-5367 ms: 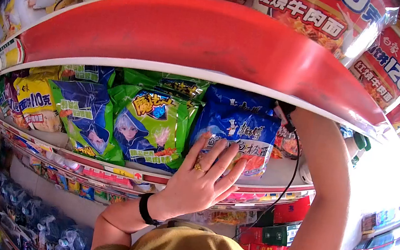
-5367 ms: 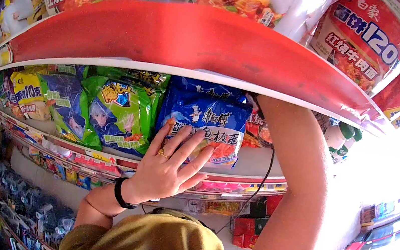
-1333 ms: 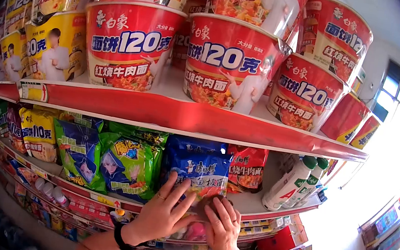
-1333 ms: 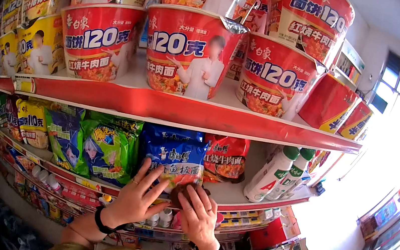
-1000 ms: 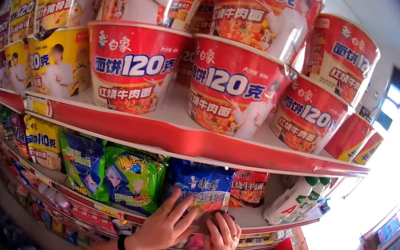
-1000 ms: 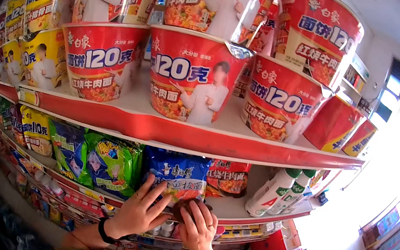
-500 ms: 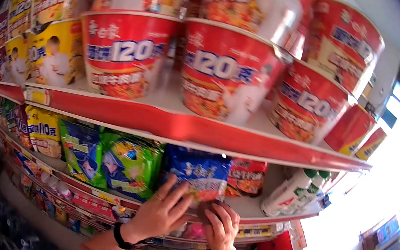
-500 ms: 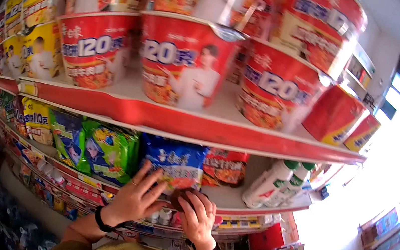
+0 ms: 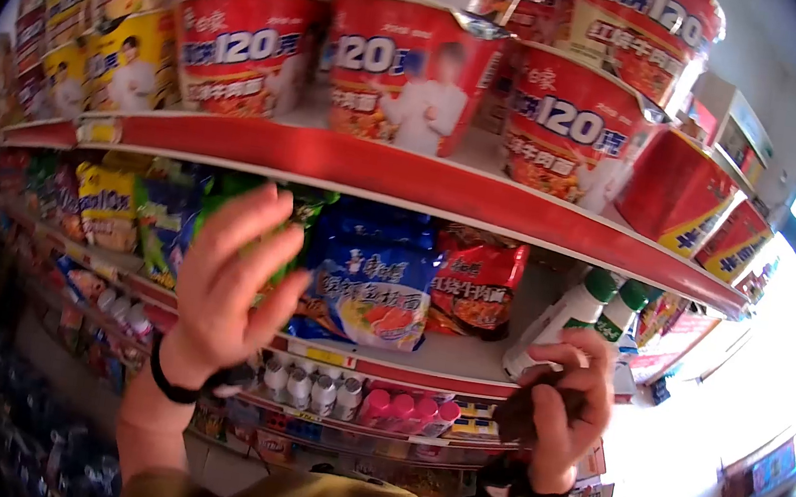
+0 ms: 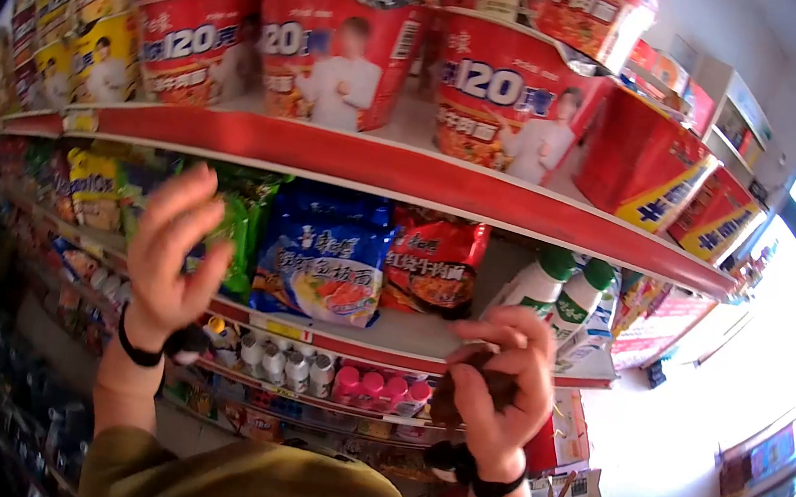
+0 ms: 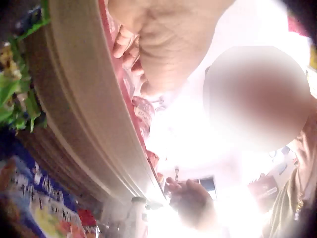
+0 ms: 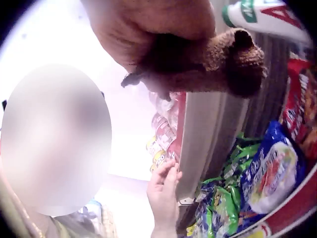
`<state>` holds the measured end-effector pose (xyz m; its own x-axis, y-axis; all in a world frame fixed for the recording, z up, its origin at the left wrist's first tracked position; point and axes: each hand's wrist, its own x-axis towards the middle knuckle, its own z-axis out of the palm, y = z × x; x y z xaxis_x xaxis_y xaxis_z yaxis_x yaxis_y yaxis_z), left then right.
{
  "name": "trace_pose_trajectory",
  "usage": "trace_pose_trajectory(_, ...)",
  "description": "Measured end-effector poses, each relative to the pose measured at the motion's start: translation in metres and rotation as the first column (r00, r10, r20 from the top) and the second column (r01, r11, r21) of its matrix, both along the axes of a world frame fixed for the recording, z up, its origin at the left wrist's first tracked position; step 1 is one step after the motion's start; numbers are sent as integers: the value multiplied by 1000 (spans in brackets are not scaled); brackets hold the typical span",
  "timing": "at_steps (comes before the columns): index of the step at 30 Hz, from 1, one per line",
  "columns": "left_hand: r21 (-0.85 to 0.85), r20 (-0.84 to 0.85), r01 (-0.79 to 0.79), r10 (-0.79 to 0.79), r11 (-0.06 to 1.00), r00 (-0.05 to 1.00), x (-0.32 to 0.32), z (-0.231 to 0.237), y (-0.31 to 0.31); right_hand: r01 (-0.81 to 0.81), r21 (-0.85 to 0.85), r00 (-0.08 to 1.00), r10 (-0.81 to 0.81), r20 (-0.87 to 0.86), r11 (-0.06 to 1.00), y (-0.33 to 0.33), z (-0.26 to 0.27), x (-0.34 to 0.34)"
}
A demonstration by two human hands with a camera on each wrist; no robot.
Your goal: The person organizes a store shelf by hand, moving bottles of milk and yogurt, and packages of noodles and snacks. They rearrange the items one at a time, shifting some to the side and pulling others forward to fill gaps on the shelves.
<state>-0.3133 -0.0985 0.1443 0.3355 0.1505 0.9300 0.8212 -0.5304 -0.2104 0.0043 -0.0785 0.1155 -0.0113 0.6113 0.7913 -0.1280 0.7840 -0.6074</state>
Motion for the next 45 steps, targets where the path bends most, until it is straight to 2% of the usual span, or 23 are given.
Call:
trace_pose_trajectory(2,94,1,-89,89,992,996,-5,30,-4,154,182,979,-174,103,971,3,10,6)
trace_pose_trajectory(4,146,12,-137,137,980,991,-5,54,-1,315,384,839,-444,315,868,4,29,15)
trace_pose_trajectory(5,137,5,-169,170,976,986,-5,63,0,334,413,830,-472,296,847,4,37,13)
trace_pose_trajectory(6,128,0,-143,144,981,990,-6,69,3,340,562,788,-554,267,754,14,42,18)
trace_pose_trajectory(8,-11,28,-179,179,984,983,-5,77,3,362,479,808,-525,267,800,15,47,24)
trace_pose_trajectory(11,-223,109,-61,87,973,990,-6,82,6,396,358,831,-496,252,845,16,52,44)
trace_pose_trajectory(14,-268,76,-37,59,963,995,-9,86,10,550,294,765,-613,196,781,23,52,82)
trace_pose_trajectory(16,-305,77,-52,80,951,994,-9,86,11,639,137,748,-653,118,756,25,53,112)
trace_pose_trajectory(18,-303,73,-48,73,952,995,-10,85,13,796,213,564,-822,79,567,35,56,156)
trace_pose_trajectory(20,-262,47,-89,104,961,993,-10,84,12,865,190,472,-882,8,464,47,61,195)
trace_pose_trajectory(21,-232,22,-100,108,968,994,-12,84,13,897,245,368,-928,53,369,57,60,226)
trace_pose_trajectory(24,-239,22,-130,139,962,990,-14,85,11,934,139,300,-935,190,328,79,63,278)
trace_pose_trajectory(28,-349,27,-114,132,930,991,-13,90,5,911,18,401,-894,200,412,97,67,305)
trace_pose_trajectory(30,-370,73,-50,83,928,994,-9,94,2,796,-5,583,-764,275,606,104,74,312)
trace_pose_trajectory(31,-324,54,-70,92,943,994,-13,94,5,799,32,568,-771,289,601,104,75,311)
trace_pose_trajectory(32,-360,94,-23,60,933,994,-9,96,1,761,48,610,-739,287,647,120,72,334)
trace_pose_trajectory(34,-402,-10,-140,149,905,989,-8,101,-7,758,52,619,-741,259,651,135,68,357)
trace_pose_trajectory(35,-410,-40,-167,166,896,985,-10,101,-9,740,-35,662,-719,212,671,134,70,354)
trace_pose_trajectory(36,-420,-68,-188,176,888,982,-10,101,-11,720,-5,671,-694,260,694,147,66,376)
trace_pose_trajectory(37,-454,-5,-166,184,875,983,-5,100,-14,712,-43,685,-681,260,700,148,67,380)
trace_pose_trajectory(40,-411,-98,-188,162,892,982,-11,100,-6,686,-138,725,-657,206,714,138,73,368)
trace_pose_trajectory(42,-370,-93,-175,151,912,984,-12,99,-2,606,-203,794,-599,105,769,144,72,376)
trace_pose_trajectory(45,-309,-94,-143,120,940,988,-15,99,2,594,-242,803,-585,116,767,139,76,374)
